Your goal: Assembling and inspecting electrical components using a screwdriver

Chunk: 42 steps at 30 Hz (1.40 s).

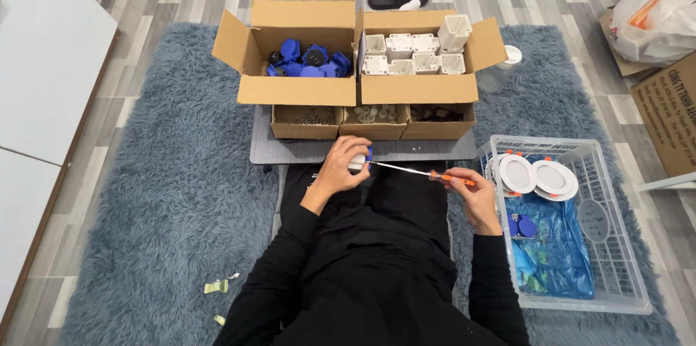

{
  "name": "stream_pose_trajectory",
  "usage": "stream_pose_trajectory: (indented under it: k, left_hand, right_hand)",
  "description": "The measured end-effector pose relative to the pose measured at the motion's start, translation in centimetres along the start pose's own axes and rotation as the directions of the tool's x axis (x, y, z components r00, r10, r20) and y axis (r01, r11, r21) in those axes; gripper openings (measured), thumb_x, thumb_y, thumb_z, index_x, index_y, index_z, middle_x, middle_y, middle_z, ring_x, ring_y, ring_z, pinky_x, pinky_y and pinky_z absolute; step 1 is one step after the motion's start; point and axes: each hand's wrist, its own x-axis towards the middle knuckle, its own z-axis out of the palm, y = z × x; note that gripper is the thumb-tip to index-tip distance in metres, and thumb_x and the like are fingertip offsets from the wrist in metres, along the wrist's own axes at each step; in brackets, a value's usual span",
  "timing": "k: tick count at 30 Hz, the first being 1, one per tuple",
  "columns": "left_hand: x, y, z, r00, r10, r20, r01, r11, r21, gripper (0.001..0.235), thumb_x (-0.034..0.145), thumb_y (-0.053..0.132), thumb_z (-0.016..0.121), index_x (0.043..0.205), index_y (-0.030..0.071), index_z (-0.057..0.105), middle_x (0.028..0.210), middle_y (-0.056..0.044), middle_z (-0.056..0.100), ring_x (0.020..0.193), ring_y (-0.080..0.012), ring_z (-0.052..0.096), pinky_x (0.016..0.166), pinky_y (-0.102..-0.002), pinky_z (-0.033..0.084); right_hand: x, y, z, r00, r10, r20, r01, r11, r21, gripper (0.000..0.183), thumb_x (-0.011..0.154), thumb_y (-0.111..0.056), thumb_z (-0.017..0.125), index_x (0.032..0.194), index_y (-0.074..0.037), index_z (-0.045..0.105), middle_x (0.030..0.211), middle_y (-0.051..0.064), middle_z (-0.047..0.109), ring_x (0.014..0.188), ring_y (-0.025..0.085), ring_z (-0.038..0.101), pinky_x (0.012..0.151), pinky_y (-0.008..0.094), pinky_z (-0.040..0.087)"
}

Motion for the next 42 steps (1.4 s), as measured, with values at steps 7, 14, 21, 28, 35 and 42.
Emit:
stream_pose_trajectory:
  k: [7, 14, 21, 28, 35, 42]
  left_hand:
    - [0.0, -0.1, -0.2, 1.0, 0.007, 0.011, -0.007, 0.999, 0.036, 0.02, 0.09, 0.028, 0.08, 0.107, 0.021, 0.073, 0.129, 0.0, 0.076, 0.122, -0.0303, 0.068, 0.1, -0.043, 0.054]
    - [1.5, 1.7, -1.4, 0.991, 0.136, -0.007, -0.131, 0.967, 0.218, 0.013, 0.102, 0.028, 0.075, 0.114, 0.025, 0.076, 0.134, 0.004, 0.075, 0.132, -0.0267, 0.065, 0.109, -0.043, 0.047]
    - [2.2, 1.1, -1.8, 0.974, 0.224, -0.042, -0.202, 0.935, 0.292, 0.014, 0.1, 0.019, 0.08, 0.112, 0.026, 0.079, 0.122, 0.007, 0.077, 0.126, -0.0199, 0.068, 0.106, -0.039, 0.048]
    - [4.9, -0.7, -7.9, 0.962, 0.245, -0.122, -0.173, 0.889, 0.425, 0.01, 0.098, 0.02, 0.083, 0.106, 0.026, 0.082, 0.116, 0.012, 0.078, 0.113, -0.0163, 0.069, 0.095, -0.034, 0.049]
    - [5.6, -1.7, -11.6, 0.966, 0.177, -0.19, -0.041, 0.827, 0.561, 0.014, 0.094, 0.026, 0.092, 0.105, 0.025, 0.082, 0.109, 0.011, 0.076, 0.105, -0.0153, 0.069, 0.087, -0.033, 0.047]
    - [4.3, 2.1, -6.4, 0.983, 0.073, 0.17, -0.122, 0.948, 0.293, 0.034, 0.093, 0.031, 0.084, 0.123, 0.015, 0.078, 0.12, -0.007, 0.077, 0.111, -0.027, 0.072, 0.084, -0.037, 0.052]
  right_hand:
    - [0.1, -0.8, -0.2, 0.997, -0.075, 0.033, 0.073, 0.997, 0.038, 0.017, 0.098, 0.007, 0.075, 0.114, 0.013, 0.073, 0.122, 0.027, 0.069, 0.11, 0.035, 0.076, 0.095, 0.041, 0.065]
    - [0.3, -0.5, -0.9, 0.993, -0.116, 0.034, 0.114, 0.992, 0.055, 0.016, 0.1, 0.005, 0.074, 0.113, 0.014, 0.072, 0.12, 0.027, 0.068, 0.11, 0.035, 0.076, 0.096, 0.043, 0.065]
    - [0.1, -0.7, -0.6, 0.989, -0.147, 0.028, 0.143, 0.982, 0.125, 0.015, 0.102, 0.006, 0.071, 0.114, 0.014, 0.07, 0.121, 0.028, 0.067, 0.112, 0.038, 0.076, 0.099, 0.045, 0.065]
    - [0.2, -0.6, -1.1, 0.992, -0.123, 0.008, 0.119, 0.977, 0.178, 0.015, 0.101, 0.008, 0.07, 0.114, 0.014, 0.069, 0.121, 0.029, 0.066, 0.112, 0.039, 0.076, 0.099, 0.044, 0.066]
    - [-0.2, -1.0, -0.7, 0.993, -0.114, -0.022, 0.116, 0.975, 0.19, 0.016, 0.103, 0.006, 0.07, 0.118, 0.013, 0.069, 0.124, 0.028, 0.067, 0.114, 0.037, 0.076, 0.1, 0.043, 0.067]
    - [-0.3, -1.1, -0.4, 0.998, -0.044, -0.035, 0.05, 0.978, 0.202, 0.03, 0.103, 0.0, 0.07, 0.131, 0.012, 0.066, 0.13, 0.031, 0.07, 0.114, 0.035, 0.077, 0.102, 0.037, 0.067]
